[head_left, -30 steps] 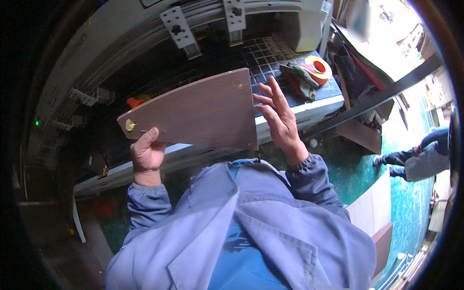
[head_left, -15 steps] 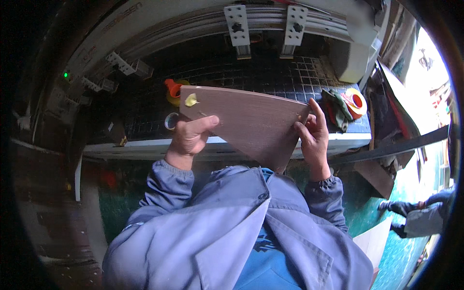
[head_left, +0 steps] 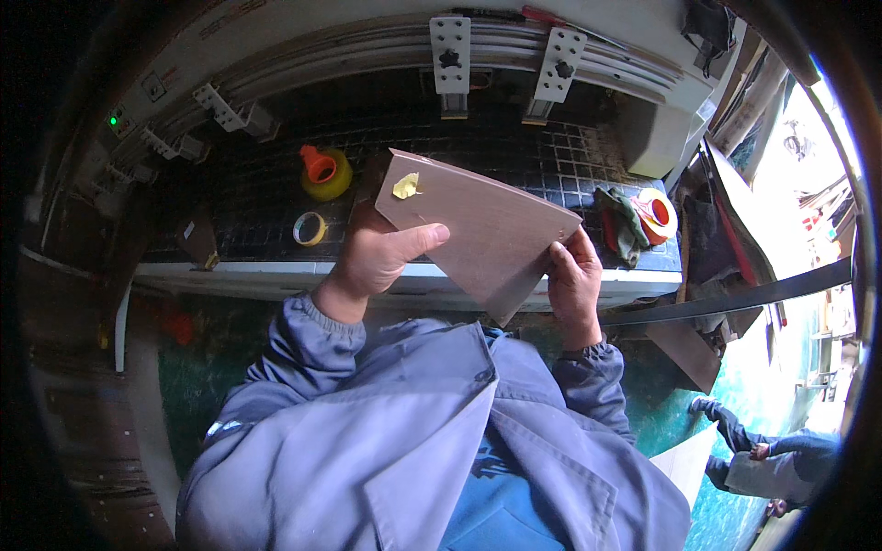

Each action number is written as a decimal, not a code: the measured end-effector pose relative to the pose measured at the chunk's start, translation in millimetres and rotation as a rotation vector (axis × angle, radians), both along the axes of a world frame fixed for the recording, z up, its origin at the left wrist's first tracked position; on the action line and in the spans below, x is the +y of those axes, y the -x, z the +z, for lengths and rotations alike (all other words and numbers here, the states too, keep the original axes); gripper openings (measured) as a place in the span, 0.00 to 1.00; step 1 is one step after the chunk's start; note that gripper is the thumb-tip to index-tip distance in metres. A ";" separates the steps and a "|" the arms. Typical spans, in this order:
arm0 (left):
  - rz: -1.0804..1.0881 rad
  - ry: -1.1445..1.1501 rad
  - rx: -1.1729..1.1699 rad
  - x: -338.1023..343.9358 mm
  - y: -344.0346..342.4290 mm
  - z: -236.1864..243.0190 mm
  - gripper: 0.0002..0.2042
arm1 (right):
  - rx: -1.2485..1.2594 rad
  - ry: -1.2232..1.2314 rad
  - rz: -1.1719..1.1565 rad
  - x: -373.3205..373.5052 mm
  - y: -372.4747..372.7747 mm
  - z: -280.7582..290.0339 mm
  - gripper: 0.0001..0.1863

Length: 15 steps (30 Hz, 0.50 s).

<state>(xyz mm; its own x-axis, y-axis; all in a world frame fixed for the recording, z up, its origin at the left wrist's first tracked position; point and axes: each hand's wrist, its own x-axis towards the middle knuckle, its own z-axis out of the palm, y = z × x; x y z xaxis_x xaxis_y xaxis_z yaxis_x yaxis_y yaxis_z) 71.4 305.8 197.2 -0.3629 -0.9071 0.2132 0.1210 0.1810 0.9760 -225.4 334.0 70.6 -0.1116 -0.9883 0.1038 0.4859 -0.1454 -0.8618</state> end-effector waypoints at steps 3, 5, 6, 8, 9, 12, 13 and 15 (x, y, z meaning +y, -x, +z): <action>-0.027 0.032 -0.029 -0.6 9.0 7.4 0.20 | -0.016 -0.026 0.018 -2.3 0.8 -5.0 0.23; -0.042 0.004 -0.062 0.2 15.3 10.4 0.19 | -0.077 -0.033 0.037 -3.7 0.6 -10.0 0.23; -0.038 0.005 -0.061 0.6 19.1 10.8 0.19 | -0.104 -0.018 0.049 -3.6 -0.2 -12.8 0.24; -0.037 0.010 -0.050 1.0 28.7 8.2 0.18 | -0.188 -0.044 0.038 -7.3 -3.2 -18.2 0.26; -0.050 0.019 -0.034 0.9 34.7 4.4 0.18 | -0.242 -0.050 0.011 -10.4 -5.7 -20.4 0.27; -0.128 0.045 0.009 -4.1 51.4 -14.2 0.17 | -0.362 -0.084 -0.039 -20.5 -11.8 -18.5 0.26; -0.120 -0.048 -0.002 -7.2 57.2 -23.3 0.19 | -0.379 -0.043 -0.030 -23.5 -11.6 -14.2 0.25; -0.069 -0.206 -0.027 -11.4 64.7 -43.1 0.24 | -0.249 -0.039 -0.108 -27.7 -9.6 -1.1 0.24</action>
